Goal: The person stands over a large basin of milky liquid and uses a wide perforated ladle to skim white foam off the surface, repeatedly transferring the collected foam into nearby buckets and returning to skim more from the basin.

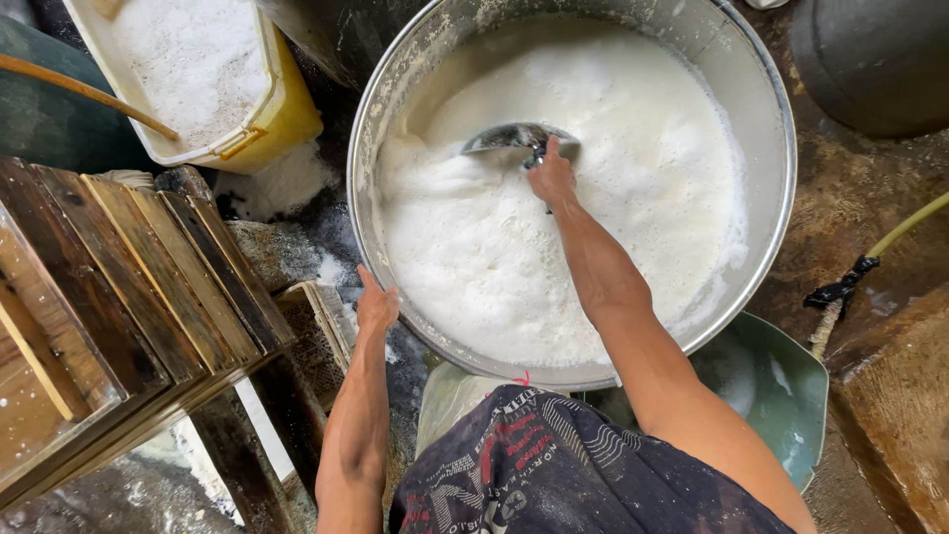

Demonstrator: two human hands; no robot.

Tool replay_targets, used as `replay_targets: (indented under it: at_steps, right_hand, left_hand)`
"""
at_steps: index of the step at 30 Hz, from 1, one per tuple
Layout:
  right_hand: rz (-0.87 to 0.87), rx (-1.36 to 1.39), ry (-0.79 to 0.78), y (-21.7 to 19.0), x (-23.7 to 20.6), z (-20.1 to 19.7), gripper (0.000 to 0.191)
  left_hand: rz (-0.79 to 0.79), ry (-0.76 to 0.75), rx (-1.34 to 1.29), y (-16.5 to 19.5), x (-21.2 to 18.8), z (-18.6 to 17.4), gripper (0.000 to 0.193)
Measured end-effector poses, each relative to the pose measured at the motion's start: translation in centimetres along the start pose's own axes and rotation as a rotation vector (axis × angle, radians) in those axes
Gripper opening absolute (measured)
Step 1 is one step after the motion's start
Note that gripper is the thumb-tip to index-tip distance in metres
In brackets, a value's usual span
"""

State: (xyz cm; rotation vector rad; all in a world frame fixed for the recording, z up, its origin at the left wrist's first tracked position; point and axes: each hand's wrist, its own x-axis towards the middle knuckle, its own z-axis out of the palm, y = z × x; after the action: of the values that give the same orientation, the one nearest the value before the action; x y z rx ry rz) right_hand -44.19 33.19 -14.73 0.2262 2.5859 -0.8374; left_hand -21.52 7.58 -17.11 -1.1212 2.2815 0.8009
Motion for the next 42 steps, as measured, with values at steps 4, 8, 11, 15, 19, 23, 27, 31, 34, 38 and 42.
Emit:
replay_targets:
  at_steps: [4,8,11,15,19,23,27,31,34,38,42]
  right_hand:
    - [0.015,-0.009,0.09,3.0,-3.5,0.4,0.091]
    - [0.001,-0.009,0.229,6.3,-7.0,0.6,0.091]
    - [0.091,0.033,0.264,8.7,-9.5,0.5,0.092]
    - [0.093,0.189,0.423,13.0,-12.9,0.2,0.088]
    - [0.051,0.574,0.421,17.8,-16.2,-0.3,0.043]
    - [0.373,1.076,0.351,21.1,-18.4,0.4,0.024]
    - [0.436,1.367,0.251,21.9,-18.6,2.6,0.006]
    - [0.495,1.8,0.038,19.8,-15.9,4.8,0.017]
    - [0.467,1.831,-0.06,17.0,-12.6,5.2,0.028]
    - [0.441,1.819,-0.223,12.5,-7.2,4.0,0.028]
    - [0.445,1.787,-0.234,7.4,-1.7,1.7,0.023]
  left_hand:
    - [0.068,0.025,-0.043,-0.7,-1.2,-0.7,0.099]
    - [0.151,0.027,-0.048,-1.9,-1.7,-1.3,0.098]
    - [0.206,0.007,-0.081,-2.8,-1.5,-1.7,0.101]
    - [0.222,-0.011,-0.079,-3.9,-0.9,-1.8,0.103]
    - [0.219,-0.017,-0.103,-4.5,-0.3,-1.6,0.103]
    - [0.234,0.001,-0.104,-4.8,0.5,-1.0,0.103]
    - [0.267,0.014,-0.117,-5.0,1.2,-0.2,0.104]
    - [0.234,0.027,-0.073,-4.7,1.6,0.4,0.102]
    - [0.235,0.04,-0.074,-4.0,1.5,0.5,0.1]
    - [0.198,0.058,-0.083,-2.9,1.0,0.5,0.098]
    - [0.146,0.064,-0.102,-1.7,0.6,0.6,0.096]
